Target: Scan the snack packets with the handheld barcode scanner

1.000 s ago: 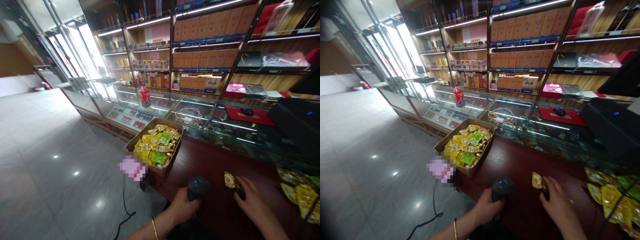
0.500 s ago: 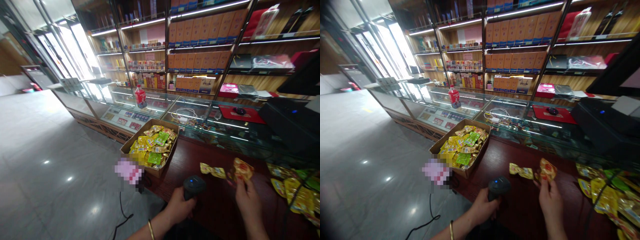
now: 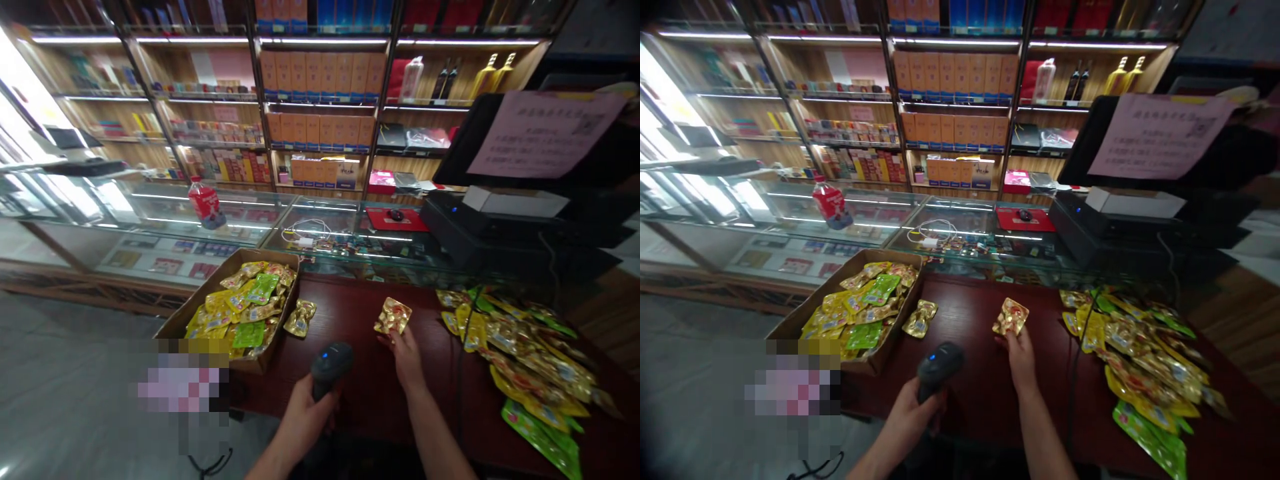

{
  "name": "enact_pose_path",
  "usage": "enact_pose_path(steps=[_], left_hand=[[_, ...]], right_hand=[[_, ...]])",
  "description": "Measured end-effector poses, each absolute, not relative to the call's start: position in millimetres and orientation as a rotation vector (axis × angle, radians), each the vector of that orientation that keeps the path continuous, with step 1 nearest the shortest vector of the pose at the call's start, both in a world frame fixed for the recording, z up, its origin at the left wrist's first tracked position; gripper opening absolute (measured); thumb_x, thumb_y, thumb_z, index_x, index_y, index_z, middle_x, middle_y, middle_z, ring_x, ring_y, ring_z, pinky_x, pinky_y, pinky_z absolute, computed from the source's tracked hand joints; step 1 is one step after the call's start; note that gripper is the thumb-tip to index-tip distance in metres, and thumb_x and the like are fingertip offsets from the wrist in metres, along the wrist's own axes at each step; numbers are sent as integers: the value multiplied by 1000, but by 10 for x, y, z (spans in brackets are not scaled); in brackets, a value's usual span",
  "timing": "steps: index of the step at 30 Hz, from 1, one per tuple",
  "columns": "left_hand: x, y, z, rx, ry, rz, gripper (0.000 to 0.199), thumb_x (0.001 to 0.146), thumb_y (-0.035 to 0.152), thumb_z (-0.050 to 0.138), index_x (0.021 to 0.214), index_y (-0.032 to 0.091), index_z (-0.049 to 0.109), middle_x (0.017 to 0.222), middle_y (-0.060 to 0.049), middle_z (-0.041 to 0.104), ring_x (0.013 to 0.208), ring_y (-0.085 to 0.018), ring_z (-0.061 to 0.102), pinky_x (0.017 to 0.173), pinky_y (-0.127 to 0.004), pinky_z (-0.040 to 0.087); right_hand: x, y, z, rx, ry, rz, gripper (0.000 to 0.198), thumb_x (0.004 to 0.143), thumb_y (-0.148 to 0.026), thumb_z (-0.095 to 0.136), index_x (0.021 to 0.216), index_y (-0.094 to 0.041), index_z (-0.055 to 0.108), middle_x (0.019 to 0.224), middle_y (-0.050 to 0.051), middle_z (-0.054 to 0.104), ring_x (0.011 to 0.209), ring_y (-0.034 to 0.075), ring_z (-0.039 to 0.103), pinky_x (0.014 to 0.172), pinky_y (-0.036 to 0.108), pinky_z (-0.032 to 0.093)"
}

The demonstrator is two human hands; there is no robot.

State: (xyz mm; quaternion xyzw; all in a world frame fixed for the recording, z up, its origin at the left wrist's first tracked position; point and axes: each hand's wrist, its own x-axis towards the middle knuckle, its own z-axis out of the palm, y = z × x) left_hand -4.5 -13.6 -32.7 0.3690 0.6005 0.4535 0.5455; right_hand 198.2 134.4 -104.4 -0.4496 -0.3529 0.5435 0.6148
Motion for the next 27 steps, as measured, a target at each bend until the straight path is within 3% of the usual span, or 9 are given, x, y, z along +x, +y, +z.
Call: enact_pose_path(steps=[3,5,7,9,12,18,27], left_hand=[[-55,-135,-136,920,1433,1085,12,68,26,63,69,18,55,41,7,51,35,-9,46,38,-19,35],[-68,-128,-56,918,1442,1105,9,66,24,62,69,18,55,42,6,52,36,-10,47,39,-19,36],[-78,-122,-19,914,1463,1107,7,66,22,61,69,18,56,42,6,53,37,-11,48,40,-20,37],[-80,-122,-16,918,1478,1095,7,66,22,61,68,18,56,42,5,54,38,-11,49,40,-21,37],[-69,-140,-46,939,1477,1065,7,67,23,61,69,18,56,43,5,52,38,-11,48,40,-21,36],[-61,-206,-115,1046,1443,1005,8,71,19,57,79,16,57,50,7,49,41,-10,46,41,-20,37],[-54,-256,-127,1202,1433,996,4,75,19,61,77,16,61,56,6,51,48,-9,45,48,-19,38]], right_hand=[[1985,1354,-1044,-1079,-931,1170,35,71,-37,77,104,-24,72,113,5,74,104,26,69,90,42,56],[1999,1350,-1060,-1104,-1008,1061,28,66,-32,77,92,-23,76,137,8,63,123,30,60,102,43,49],[2013,1339,-1080,-1135,-1020,1015,19,63,-30,74,80,-22,78,150,6,52,132,33,52,103,42,48],[2021,1330,-1095,-1175,-991,1052,24,64,-31,68,84,-23,80,141,8,61,125,35,58,96,44,51],[2022,1330,-1091,-1205,-984,1110,42,67,-31,62,104,-22,79,116,9,76,111,34,67,95,47,52],[2007,1335,-1031,-1120,-1082,1075,47,74,-35,59,115,-21,76,131,8,69,128,32,57,109,47,42],[1993,1333,-1042,-1090,-1276,953,41,79,-30,55,111,-22,78,129,10,70,122,30,62,110,48,42]])
